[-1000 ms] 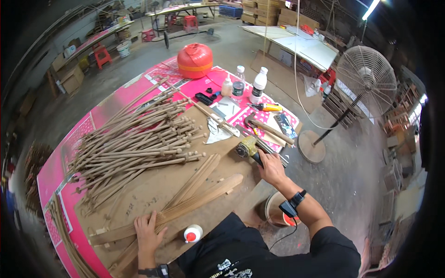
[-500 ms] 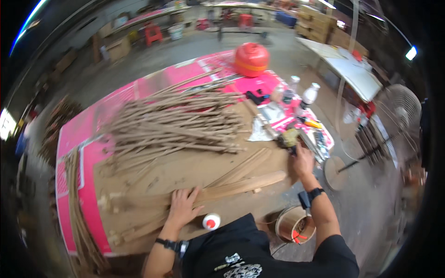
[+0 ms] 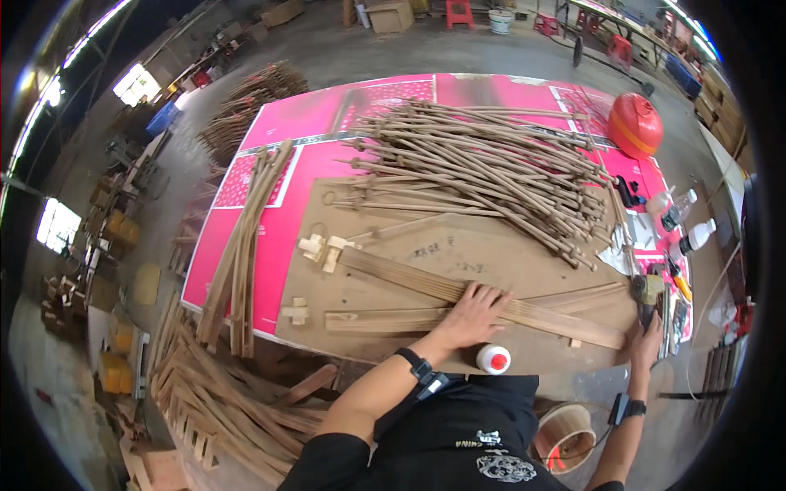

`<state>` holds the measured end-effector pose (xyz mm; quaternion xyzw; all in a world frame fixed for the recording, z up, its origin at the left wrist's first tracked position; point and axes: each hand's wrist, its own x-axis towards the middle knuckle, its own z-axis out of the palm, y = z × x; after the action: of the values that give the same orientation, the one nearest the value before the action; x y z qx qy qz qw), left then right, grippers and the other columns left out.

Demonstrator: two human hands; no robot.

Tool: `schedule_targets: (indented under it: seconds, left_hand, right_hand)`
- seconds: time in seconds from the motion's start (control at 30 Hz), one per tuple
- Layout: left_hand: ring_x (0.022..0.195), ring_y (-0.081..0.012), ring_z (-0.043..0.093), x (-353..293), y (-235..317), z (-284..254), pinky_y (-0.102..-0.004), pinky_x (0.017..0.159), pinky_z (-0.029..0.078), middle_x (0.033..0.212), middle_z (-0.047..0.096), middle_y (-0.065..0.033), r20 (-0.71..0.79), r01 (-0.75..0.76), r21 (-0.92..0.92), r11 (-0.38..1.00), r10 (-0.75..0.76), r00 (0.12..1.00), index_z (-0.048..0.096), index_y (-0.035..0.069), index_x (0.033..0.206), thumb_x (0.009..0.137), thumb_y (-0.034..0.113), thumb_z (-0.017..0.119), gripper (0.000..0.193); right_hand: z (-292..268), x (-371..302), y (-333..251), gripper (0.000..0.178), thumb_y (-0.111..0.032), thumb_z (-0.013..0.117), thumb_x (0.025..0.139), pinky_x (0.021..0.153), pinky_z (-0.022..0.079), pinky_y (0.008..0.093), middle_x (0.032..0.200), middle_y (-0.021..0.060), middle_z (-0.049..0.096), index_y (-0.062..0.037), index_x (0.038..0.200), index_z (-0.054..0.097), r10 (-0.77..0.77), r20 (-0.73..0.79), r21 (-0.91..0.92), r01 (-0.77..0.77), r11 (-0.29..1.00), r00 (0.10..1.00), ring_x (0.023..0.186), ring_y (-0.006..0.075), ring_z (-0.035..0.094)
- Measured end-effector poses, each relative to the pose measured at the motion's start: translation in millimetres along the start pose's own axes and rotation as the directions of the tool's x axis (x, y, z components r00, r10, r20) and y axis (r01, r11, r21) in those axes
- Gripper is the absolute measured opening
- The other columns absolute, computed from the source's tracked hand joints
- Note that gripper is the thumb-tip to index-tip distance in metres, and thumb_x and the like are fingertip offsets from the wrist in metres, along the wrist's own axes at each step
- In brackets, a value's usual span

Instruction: Assembling bamboo furniture parts by applying glue and using a nail gun.

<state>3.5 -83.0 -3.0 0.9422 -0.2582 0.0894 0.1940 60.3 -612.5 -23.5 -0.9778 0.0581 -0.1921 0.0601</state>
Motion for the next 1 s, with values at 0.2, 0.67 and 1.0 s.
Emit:
schedule_targets:
  seconds: [0.2, 0.67, 1.0]
  left_hand:
    - [0.127, -0.0323, 0.050, -29, -8, -3, -0.0507, 0.114, 0.034, 0.132, 0.056, -0.0174, 0.033, 0.023, 0.027, 0.999, -0.024, 0.999, 0.044, 0.002, 0.153, 0.089, 0.045, 0.073, 0.082]
    - [0.126, -0.0328, 0.052, -35, -54, -24, -0.0470, 0.114, 0.039, 0.131, 0.057, -0.0167, 0.021, -0.100, 0.042, 0.994, 0.099, 0.995, 0.044, 0.003, 0.152, 0.090, 0.048, 0.070, 0.081]
    - [0.139, -0.0350, 0.046, -45, -60, -41, -0.0501, 0.124, 0.029, 0.146, 0.053, -0.0159, 0.071, -0.048, 0.057, 0.997, 0.044, 0.997, 0.043, 0.006, 0.154, 0.095, 0.047, 0.065, 0.075]
  right_hand:
    - [-35, -41, -86, 0.051, -0.002, 0.063, 0.094, 0.114, 0.040, 0.0500, 0.145, 0.0238, 0.053, 0.0000, 0.144, 0.053, -0.210, -0.115, 0.176, 0.228, 0.958, 0.971, 0.136, 0.0439, 0.050]
    - [-68, -136, -270, 0.095, -0.023, 0.091, 0.070, 0.110, 0.045, 0.0494, 0.139, 0.0263, 0.055, 0.0011, 0.149, 0.044, -0.632, 0.229, 0.727, 0.301, 0.617, 0.740, 0.126, 0.0443, 0.055]
    - [-43, -132, -306, 0.075, -0.033, 0.092, 0.074, 0.100, 0.049, 0.0479, 0.127, 0.0190, 0.066, -0.0034, 0.134, 0.059, -0.702, 0.156, 0.774, 0.356, 0.524, 0.695, 0.116, 0.0392, 0.063]
